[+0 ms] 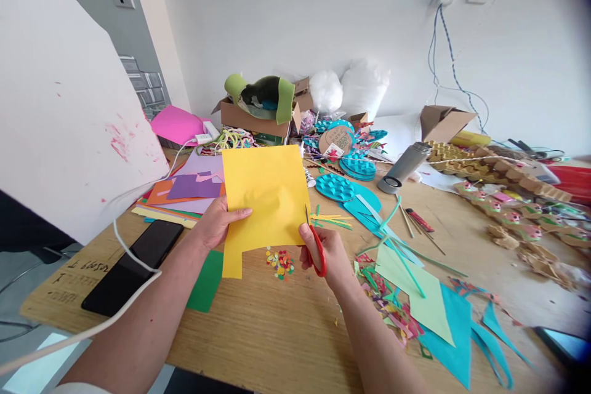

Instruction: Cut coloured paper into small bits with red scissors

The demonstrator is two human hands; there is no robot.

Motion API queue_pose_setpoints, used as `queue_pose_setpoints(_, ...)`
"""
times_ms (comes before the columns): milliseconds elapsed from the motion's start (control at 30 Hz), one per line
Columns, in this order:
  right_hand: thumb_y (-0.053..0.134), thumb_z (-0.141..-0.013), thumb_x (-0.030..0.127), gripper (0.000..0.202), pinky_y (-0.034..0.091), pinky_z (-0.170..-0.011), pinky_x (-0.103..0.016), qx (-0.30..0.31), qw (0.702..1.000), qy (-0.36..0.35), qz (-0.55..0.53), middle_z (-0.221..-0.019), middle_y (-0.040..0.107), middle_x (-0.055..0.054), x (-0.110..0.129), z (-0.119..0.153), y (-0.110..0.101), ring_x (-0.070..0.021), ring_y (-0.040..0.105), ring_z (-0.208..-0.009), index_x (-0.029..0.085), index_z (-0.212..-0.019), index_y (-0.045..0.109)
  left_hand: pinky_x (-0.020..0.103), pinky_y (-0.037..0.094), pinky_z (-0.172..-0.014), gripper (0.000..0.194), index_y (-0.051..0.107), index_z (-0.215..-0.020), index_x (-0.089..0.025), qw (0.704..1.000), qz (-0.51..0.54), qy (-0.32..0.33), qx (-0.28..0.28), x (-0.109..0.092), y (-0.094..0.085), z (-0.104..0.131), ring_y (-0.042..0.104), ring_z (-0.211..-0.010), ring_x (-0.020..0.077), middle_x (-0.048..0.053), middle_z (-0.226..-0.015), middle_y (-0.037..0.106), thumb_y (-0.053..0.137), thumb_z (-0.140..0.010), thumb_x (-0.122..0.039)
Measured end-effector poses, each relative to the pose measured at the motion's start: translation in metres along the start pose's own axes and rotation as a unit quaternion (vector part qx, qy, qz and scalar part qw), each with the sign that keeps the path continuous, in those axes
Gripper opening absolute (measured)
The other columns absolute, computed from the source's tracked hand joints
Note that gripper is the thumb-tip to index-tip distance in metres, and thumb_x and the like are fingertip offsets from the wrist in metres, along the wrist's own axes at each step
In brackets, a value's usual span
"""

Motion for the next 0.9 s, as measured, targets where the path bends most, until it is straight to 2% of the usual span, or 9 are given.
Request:
queue_pose_setpoints(233,0.058,-0.072,0.067,0.052,0.032,-0.032,-0.017,-0.012,1.0,0.007,-0.008,-0.043,0.056,-0.001,-0.0013,-0.0002,-0.0029,-0.0125,0.053,-0.035,0.017,-0.06,0.05,0.048,0.052,-0.084,0.055,0.063,-0.115,-0.015,1.0,-0.005,-0.014,0.009,0.0028,0.0037,0.0011,0.066,-0.094,0.0329,0.013,-0.102,0.071,0.077,-0.062,-0.016)
queue_pose_setpoints(433,0.058,-0.073,0.066,0.052,0.031,-0.031,-0.017,-0.036,0.999,0.005,-0.003,-0.042,0.054,-0.001,0.0012,0.0021,-0.0058,-0.012,0.053,-0.034,0.017,-0.058,0.048,0.047,0.052,-0.084,0.053,0.063,-0.113,-0.015,1.0,-0.004,-0.017,0.008,0.0028,0.0044,0.0017,0.066,-0.094,0.0323,0.013,-0.102,0.071,0.076,-0.061,-0.015)
queue_pose_setpoints(900,0.058,-0.072,0.068,0.053,0.026,-0.028,-0.016,-0.039,0.999,0.009,0.003,-0.037,0.051,0.001,-0.002,-0.0003,-0.0055,-0.0107,0.048,-0.029,0.018,-0.057,0.046,0.047,0.051,-0.085,0.055,0.063,-0.113,-0.014,1.0,-0.003,-0.021,0.007,0.003,0.0064,0.0019,0.067,-0.093,0.0322,0.013,-0.102,0.071,0.078,-0.06,-0.017)
Point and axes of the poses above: each hand's wrist, its own z-axis away from the middle knuckle, its own y-axis out of the palm, x = y × z, the point moved 10 cm from there along -z, towards the middle knuckle
